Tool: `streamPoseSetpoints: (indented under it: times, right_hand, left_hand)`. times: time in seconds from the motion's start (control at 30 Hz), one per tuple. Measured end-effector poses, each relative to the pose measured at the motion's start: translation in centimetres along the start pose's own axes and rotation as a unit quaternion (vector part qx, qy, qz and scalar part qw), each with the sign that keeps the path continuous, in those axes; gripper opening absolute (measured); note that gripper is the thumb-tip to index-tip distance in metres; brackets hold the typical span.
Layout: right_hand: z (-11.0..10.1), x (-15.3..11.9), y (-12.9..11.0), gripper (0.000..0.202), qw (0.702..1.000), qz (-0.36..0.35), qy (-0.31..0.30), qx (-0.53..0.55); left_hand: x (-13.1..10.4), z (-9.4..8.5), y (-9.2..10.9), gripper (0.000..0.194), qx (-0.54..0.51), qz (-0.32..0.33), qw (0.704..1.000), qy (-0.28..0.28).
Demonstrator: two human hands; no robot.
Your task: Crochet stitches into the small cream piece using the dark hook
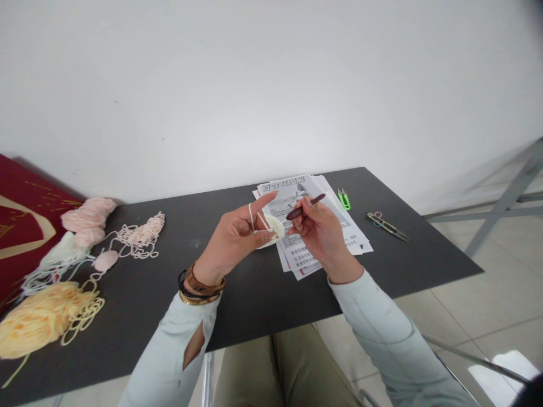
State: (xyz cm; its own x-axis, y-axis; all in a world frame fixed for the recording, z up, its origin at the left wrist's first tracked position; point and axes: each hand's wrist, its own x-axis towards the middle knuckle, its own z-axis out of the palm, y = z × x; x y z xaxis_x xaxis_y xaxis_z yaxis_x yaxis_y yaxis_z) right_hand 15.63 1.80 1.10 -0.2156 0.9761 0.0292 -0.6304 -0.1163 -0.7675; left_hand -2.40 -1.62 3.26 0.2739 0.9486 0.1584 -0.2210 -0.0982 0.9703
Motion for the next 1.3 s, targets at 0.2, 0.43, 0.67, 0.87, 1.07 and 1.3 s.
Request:
streamPoseSetpoints:
  times: [0.2, 0.43, 0.67, 0.87, 1.07, 1.3]
  right_hand:
    - [0.4, -0.3, 0.3, 0.025, 0.999, 0.041, -0.007, 0.024]
    - [1.1, -0.7, 1.1, 0.026, 1.0, 0.01, 0.008, 0.028]
    - [1.3, -0.8, 1.1, 0.023, 1.0, -0.023, 0.014, 0.014]
    - [1.2, -0.7, 1.3, 0.024, 1.0, -0.017, 0.007, 0.018]
    - [1.1, -0.5, 1.4, 0.023, 0.999, -0.032, 0.018, -0.001]
    - [0.7, -0.6, 1.0, 0.023, 0.999, 0.001, -0.053, 0.009]
  left_hand:
    - [0.4, 0.6, -0.8, 0.061, 0.002, 0.053, 0.996, 0.078]
    - [0.4, 1.3, -1.7, 0.084, -0.041, 0.078, 0.988, 0.128]
    - [0.5, 1.3, -1.9, 0.085, -0.066, 0.076, 0.987, 0.129]
    - [0.5, 1.1, -2.0, 0.088, -0.067, 0.066, 0.987, 0.129]
    - [0.6, 1.3, -1.6, 0.09, -0.089, 0.042, 0.988, 0.121]
    - [0.7, 0.9, -0.8, 0.078, -0.231, -0.071, 0.97, 0.03]
